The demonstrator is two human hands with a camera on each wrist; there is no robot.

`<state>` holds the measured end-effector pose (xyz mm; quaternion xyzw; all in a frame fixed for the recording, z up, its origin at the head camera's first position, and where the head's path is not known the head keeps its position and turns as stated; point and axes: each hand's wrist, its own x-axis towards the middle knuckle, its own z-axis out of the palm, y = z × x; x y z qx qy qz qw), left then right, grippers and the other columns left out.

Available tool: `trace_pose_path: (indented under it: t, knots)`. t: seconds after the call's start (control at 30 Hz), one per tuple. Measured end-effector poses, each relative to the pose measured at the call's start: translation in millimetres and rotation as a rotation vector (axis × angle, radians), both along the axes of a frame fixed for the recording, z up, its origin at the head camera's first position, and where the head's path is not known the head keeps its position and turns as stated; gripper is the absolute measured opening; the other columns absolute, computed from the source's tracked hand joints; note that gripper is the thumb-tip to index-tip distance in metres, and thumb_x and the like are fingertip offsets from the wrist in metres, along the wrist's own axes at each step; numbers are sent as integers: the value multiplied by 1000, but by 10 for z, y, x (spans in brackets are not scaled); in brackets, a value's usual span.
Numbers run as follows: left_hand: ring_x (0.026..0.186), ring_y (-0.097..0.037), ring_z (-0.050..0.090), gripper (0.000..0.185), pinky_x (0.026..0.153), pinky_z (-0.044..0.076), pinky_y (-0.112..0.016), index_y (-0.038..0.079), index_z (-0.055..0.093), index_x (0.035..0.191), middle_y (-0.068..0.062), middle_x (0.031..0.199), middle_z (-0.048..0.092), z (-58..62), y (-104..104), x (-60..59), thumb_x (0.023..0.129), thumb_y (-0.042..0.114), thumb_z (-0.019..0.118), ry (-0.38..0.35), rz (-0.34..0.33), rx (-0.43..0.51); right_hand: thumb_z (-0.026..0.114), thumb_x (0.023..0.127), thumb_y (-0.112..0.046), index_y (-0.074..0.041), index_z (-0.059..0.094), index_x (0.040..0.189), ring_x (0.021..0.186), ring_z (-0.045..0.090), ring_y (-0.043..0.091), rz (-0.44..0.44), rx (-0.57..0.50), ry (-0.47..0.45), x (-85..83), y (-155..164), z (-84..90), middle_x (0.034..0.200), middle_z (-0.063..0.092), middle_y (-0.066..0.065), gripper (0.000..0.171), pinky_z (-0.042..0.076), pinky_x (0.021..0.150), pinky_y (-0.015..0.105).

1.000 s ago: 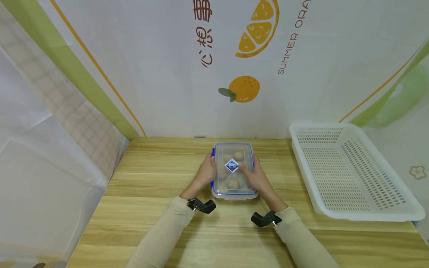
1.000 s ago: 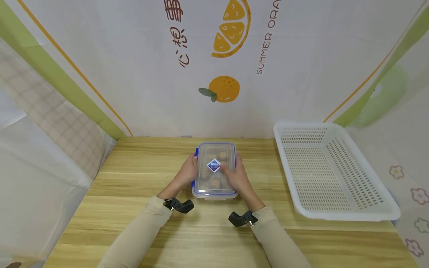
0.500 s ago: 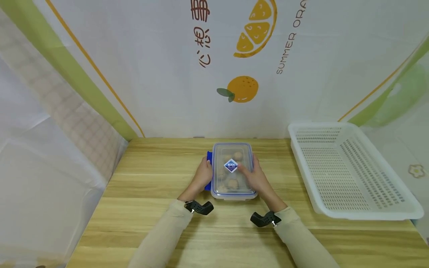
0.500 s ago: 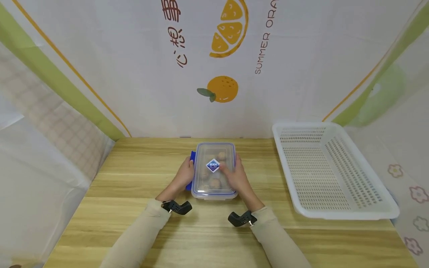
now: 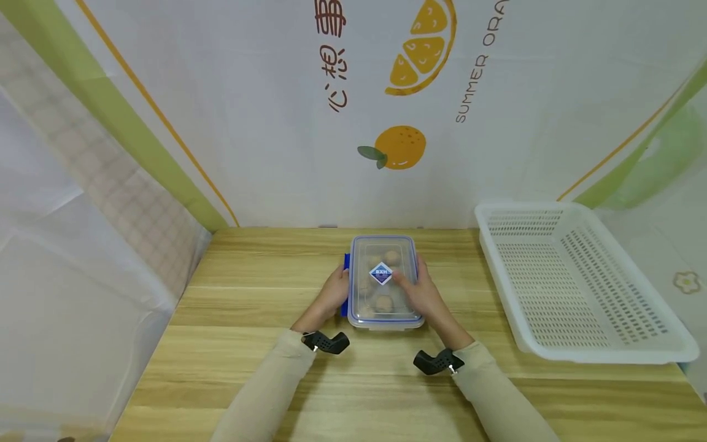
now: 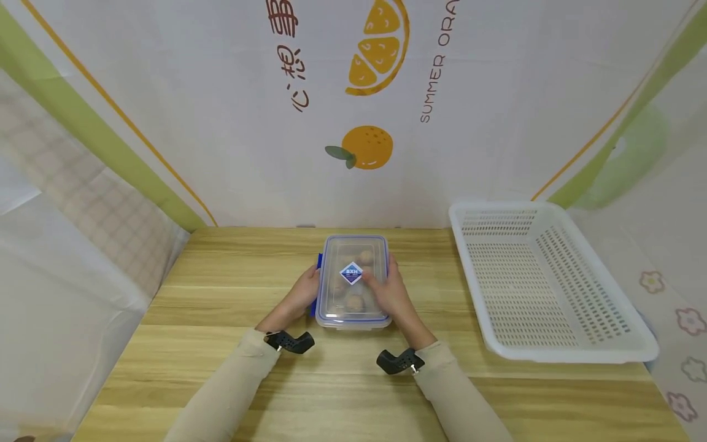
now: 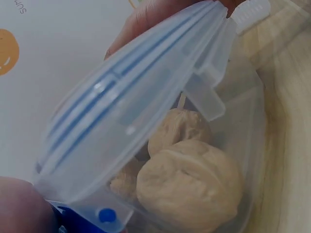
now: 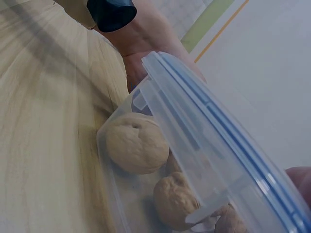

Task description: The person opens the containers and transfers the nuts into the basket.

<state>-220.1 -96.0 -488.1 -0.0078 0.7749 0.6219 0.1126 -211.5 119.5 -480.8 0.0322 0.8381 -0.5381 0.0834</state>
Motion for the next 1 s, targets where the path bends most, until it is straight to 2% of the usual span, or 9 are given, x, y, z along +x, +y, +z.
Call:
trace_pose_path:
  t: [0.2,0.37,0.5,0.6,0.77,0.9,1.0]
  knots:
    - [102,-38,67,43,81,63,-43,-12,42,143,-31,128,59,-68,-3,-19,111,16,37,53,61,-12,59,103,-41,-7,3,163,149,19,47,-2,-8,-4,4,12,0,164,17,27,89,17,123,60]
    - [88,-30,68,40,69,63,-36,-12,49,138,-29,117,64,-102,4,-27,108,13,43,84,113,-34,60,103,-40,-6,5,163,149,21,47,-3,-14,7,1,13,14,164,19,28,88,18,123,60]
    - [84,-27,68,37,66,63,-34,-12,53,134,-27,112,66,-87,8,-30,106,10,45,95,134,-67,60,103,-42,-7,5,163,148,22,48,-5,-13,-2,-8,12,18,163,20,28,89,19,123,61]
    - [86,-29,68,37,68,63,-35,-12,52,135,-27,113,65,-63,2,-32,106,10,45,86,127,-87,60,102,-44,-8,5,163,148,22,48,-5,-13,-14,-16,13,18,164,20,27,90,20,122,62]
    - [92,-34,68,39,74,64,-38,-14,49,136,-29,115,64,-16,-30,-43,106,9,44,81,64,-133,59,103,-45,-7,4,163,149,18,47,11,-24,-13,-32,25,21,165,16,27,90,18,123,61]
    - [88,-32,68,41,69,64,-37,-13,46,139,-31,122,62,64,-79,-64,106,11,46,65,31,-185,57,102,-48,-4,3,163,149,18,48,47,-32,-32,-48,62,60,165,15,28,92,19,122,62]
    - [84,-30,67,42,66,63,-36,-12,45,141,-29,121,62,148,-138,-88,105,9,47,33,27,-187,54,104,-49,-2,10,162,146,25,50,84,-14,-49,-58,121,138,162,20,30,87,27,119,63]
